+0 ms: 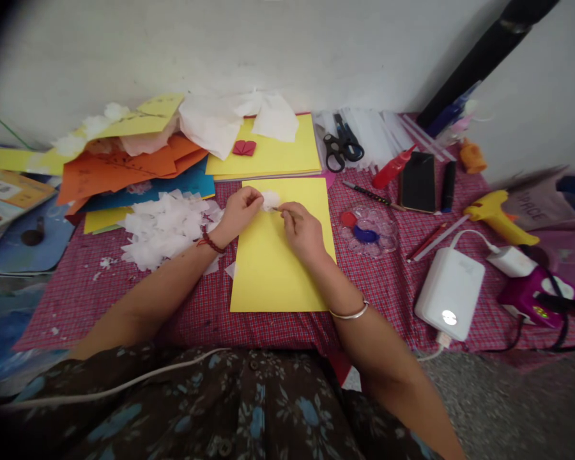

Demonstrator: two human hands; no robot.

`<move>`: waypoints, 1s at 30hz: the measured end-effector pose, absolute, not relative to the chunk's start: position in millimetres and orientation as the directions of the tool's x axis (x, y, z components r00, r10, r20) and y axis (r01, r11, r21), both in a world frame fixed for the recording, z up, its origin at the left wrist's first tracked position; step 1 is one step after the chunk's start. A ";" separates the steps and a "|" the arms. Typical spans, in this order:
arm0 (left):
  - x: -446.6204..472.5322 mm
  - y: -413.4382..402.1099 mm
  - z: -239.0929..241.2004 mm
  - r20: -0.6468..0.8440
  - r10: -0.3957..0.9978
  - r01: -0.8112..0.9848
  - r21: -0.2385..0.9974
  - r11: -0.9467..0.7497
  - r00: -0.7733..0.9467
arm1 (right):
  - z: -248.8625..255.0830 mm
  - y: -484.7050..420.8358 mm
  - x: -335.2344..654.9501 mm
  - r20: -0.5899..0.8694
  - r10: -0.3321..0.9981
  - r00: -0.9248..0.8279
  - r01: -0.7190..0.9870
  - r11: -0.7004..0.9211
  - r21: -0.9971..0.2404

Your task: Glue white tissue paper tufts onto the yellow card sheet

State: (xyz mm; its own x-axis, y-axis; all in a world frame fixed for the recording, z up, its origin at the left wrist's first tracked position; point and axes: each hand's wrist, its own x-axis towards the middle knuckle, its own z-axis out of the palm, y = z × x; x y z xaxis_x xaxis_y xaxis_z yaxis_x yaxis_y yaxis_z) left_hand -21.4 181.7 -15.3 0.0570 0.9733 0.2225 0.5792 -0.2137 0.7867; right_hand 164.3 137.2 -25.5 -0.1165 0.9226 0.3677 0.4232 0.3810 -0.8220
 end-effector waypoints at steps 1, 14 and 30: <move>-21.7 182.0 -15.7 0.218 0.974 0.579 0.788 -0.210 0.058 | -24.4 135.6 164.1 0.389 0.910 -0.145 0.457 0.411 -0.789; -31.0 190.8 1.5 0.050 0.999 0.289 0.956 -0.047 -0.001 | -22.7 134.5 165.9 0.386 0.922 -0.040 0.313 0.379 -0.871; -101.7 40.4 23.5 0.111 0.636 0.636 0.034 -0.771 0.764 | 0.5 141.2 179.9 0.206 0.951 0.229 -0.174 0.248 -0.953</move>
State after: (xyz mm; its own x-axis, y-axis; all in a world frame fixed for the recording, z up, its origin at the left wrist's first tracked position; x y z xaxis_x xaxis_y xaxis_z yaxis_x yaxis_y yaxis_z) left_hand -101.7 40.4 23.5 0.7641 0.6355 0.1110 0.6362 -0.7708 0.0339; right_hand 179.9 141.2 0.5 0.2288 0.9514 0.2060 -0.1745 0.2482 -0.9529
